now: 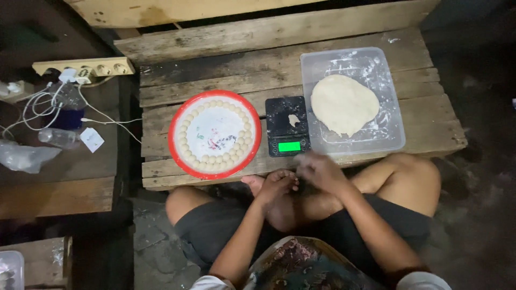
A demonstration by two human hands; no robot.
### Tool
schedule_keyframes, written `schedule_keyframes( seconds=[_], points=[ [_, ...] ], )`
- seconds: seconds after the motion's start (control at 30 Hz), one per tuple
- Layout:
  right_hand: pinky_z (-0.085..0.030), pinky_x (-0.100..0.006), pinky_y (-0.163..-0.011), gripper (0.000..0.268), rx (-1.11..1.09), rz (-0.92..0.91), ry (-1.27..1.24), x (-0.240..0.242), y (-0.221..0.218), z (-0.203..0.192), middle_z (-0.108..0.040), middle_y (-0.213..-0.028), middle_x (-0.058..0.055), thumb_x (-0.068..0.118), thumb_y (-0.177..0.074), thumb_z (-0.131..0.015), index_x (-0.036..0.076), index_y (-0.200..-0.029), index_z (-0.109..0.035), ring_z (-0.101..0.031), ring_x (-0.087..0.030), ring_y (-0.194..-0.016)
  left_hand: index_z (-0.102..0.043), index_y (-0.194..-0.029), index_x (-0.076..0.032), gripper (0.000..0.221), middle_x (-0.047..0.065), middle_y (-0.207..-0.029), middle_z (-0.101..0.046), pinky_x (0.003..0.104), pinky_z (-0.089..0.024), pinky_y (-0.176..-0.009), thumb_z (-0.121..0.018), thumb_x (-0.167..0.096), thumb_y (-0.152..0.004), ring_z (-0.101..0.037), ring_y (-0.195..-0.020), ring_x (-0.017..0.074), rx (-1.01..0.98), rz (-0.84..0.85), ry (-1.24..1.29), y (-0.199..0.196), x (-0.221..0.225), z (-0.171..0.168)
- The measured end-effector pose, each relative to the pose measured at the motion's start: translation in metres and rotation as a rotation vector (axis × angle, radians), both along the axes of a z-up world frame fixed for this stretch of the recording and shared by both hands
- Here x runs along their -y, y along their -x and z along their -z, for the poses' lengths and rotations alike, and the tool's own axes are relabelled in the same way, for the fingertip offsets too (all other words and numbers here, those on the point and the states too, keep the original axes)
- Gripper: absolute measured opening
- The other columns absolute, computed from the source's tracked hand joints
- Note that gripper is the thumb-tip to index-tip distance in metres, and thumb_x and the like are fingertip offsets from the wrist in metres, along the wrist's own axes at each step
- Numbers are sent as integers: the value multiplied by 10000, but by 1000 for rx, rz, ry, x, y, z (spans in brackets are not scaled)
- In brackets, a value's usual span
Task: Portioning dough into small, equal-sized balls by pinching off pieces and weighing them on a digital scale.
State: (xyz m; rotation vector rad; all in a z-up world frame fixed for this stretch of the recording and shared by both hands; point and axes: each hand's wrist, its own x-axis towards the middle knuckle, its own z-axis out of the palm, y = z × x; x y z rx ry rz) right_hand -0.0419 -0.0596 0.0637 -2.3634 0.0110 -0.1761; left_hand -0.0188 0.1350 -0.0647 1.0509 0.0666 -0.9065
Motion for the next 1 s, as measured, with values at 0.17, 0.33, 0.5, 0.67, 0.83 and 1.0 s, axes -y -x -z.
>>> schedule_keyframes(
  seconds=[0.17,0.33,0.5,0.67,0.83,1.0],
  points=[
    [-525,-516,-937,351,-123,-270,-37,-20,40,-3,-707,-1164,-225,271,-959,-709,45,-1220,-649,-633,-419,-1148,-709,-1019,-56,191,65,-892,-698,279,-531,-707,-756,-233,-964,-673,-785,174,63,82,-48,5,-3,27],
    [-475,-268,-950,346,-333,-146,-453,-23,29,-26,-715,-1038,-50,334,-1056,-557,36,-1167,-693,-662,-154,-1031,-680,-1075,-68,186,67,-950,-728,298,-537,-748,-716,-228,-987,-721,-837,195,17,35,-29,10,-5,10],
    [-518,-478,-952,323,-155,-129,-172,-26,31,7,-726,-1081,-220,283,-1050,-622,-29,-1116,-668,-674,-391,-1081,-578,-1196,-60,271,88,-1031,-721,306,-536,-778,-673,-222,-1000,-725,-888,203,-23,-20,32,8,-10,-25],
    [-554,-526,-989,385,-68,-43,-137,-16,33,67,-732,-1212,-168,355,-915,-768,83,-1185,-739,-681,-405,-1132,-613,-1252,-149,454,99,-1133,-742,333,-515,-811,-608,-514,-981,-742,-995,263,-48,52,168,6,-10,-27],
    [-540,-468,-1034,311,-119,160,-277,-7,31,36,-734,-1231,-71,371,-1014,-661,129,-1184,-759,-681,-307,-1161,-524,-1327,-80,519,212,-1188,-725,355,-515,-798,-560,-504,-1029,-746,-984,302,-20,17,160,4,-9,-19],
    [-457,-521,-1109,381,-162,270,-218,18,20,38,-693,-1287,-146,438,-1027,-623,123,-1200,-750,-603,-376,-1272,-497,-1349,-29,531,204,-1157,-727,328,-557,-778,-624,-432,-1027,-751,-980,298,-11,5,124,2,-9,-22]
  ],
)
